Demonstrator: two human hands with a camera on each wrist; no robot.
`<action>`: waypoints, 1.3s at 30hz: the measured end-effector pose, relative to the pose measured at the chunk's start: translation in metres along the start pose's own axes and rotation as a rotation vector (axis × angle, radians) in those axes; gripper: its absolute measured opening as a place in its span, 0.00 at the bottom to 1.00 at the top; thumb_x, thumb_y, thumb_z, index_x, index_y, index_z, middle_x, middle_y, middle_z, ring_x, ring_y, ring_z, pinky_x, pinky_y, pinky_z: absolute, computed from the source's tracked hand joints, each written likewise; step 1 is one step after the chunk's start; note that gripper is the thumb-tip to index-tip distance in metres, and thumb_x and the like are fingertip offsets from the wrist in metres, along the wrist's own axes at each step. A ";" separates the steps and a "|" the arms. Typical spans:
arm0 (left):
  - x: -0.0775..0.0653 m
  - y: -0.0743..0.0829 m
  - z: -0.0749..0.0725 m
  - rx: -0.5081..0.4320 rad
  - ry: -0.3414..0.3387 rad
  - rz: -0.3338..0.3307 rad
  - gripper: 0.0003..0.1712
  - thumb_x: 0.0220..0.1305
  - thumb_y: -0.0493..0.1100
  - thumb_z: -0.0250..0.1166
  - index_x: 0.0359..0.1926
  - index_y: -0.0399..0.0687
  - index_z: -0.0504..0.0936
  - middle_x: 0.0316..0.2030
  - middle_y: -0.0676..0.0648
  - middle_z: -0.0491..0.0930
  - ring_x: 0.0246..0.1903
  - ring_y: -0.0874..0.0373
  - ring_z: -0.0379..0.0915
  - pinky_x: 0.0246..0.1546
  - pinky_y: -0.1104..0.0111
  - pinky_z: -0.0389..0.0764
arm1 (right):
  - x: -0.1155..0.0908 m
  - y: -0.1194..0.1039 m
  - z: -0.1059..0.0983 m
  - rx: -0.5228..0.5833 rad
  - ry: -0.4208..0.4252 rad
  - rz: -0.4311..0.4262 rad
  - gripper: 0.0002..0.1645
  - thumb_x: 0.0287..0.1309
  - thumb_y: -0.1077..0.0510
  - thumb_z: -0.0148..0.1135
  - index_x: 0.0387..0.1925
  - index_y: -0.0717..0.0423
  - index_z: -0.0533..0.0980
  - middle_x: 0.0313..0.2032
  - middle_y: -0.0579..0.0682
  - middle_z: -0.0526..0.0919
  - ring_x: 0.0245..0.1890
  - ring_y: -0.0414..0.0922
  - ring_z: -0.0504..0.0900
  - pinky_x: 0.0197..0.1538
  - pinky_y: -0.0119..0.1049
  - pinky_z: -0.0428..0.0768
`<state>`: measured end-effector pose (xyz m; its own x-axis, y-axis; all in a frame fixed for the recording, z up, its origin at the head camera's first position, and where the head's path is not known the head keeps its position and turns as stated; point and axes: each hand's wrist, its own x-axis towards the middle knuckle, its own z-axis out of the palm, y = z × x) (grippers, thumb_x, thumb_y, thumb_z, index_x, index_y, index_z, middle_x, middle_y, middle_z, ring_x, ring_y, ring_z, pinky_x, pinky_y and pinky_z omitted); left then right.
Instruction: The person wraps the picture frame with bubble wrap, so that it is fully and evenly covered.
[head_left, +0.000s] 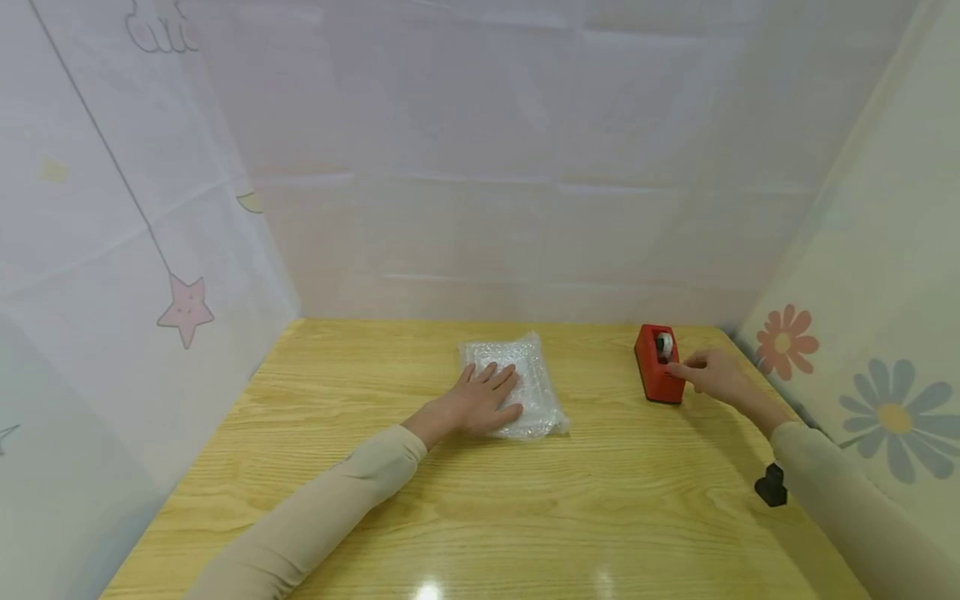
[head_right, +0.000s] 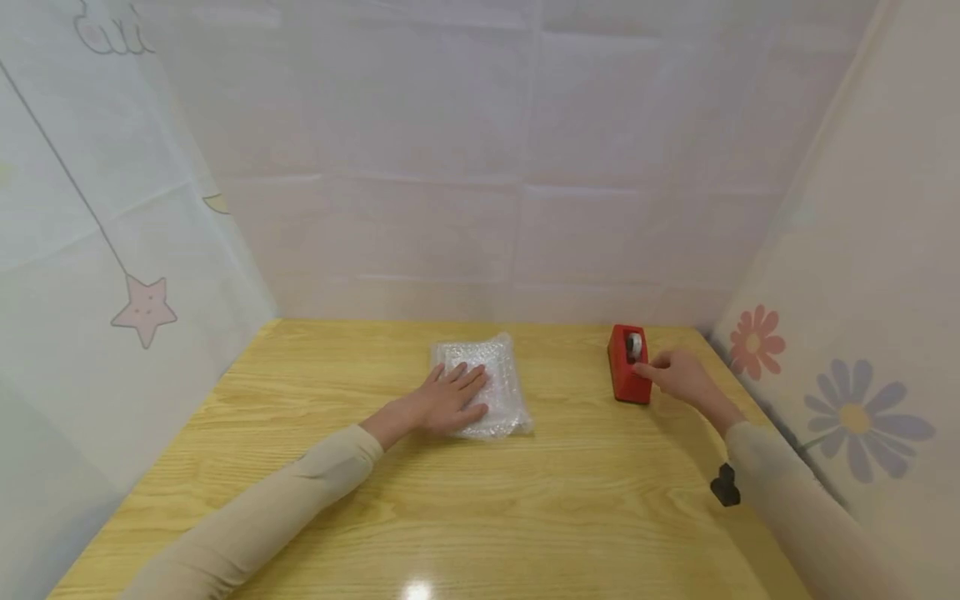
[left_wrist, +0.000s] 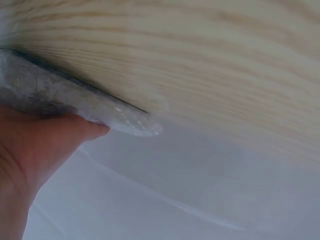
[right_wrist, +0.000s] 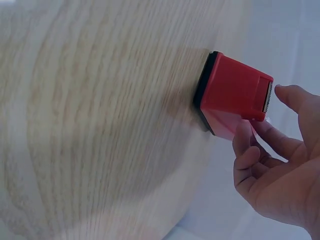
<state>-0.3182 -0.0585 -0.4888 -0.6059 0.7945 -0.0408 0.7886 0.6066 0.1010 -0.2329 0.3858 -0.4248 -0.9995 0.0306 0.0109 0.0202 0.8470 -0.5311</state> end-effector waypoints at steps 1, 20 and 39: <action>0.001 0.000 0.001 0.001 0.002 0.000 0.46 0.77 0.70 0.31 0.81 0.44 0.49 0.80 0.44 0.45 0.77 0.39 0.39 0.71 0.39 0.39 | 0.000 0.000 0.001 0.004 -0.006 0.001 0.33 0.70 0.37 0.61 0.48 0.67 0.81 0.41 0.60 0.85 0.36 0.57 0.83 0.35 0.48 0.81; 0.007 -0.002 0.007 0.000 0.032 -0.002 0.47 0.76 0.72 0.29 0.82 0.46 0.50 0.80 0.45 0.46 0.77 0.40 0.41 0.72 0.40 0.40 | 0.007 -0.014 -0.002 0.278 -0.064 0.264 0.27 0.68 0.47 0.66 0.48 0.71 0.82 0.50 0.65 0.79 0.49 0.62 0.77 0.51 0.53 0.80; 0.002 0.000 0.002 -0.020 0.009 0.003 0.48 0.76 0.72 0.29 0.82 0.44 0.48 0.80 0.44 0.45 0.77 0.38 0.40 0.71 0.37 0.40 | 0.009 -0.017 -0.006 0.658 -0.061 0.396 0.20 0.71 0.55 0.63 0.52 0.69 0.75 0.40 0.55 0.81 0.32 0.45 0.83 0.43 0.41 0.85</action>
<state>-0.3195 -0.0572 -0.4914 -0.6046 0.7959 -0.0313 0.7881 0.6035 0.1210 -0.2425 0.3748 -0.4103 -0.9207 0.2207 -0.3219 0.3769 0.2883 -0.8803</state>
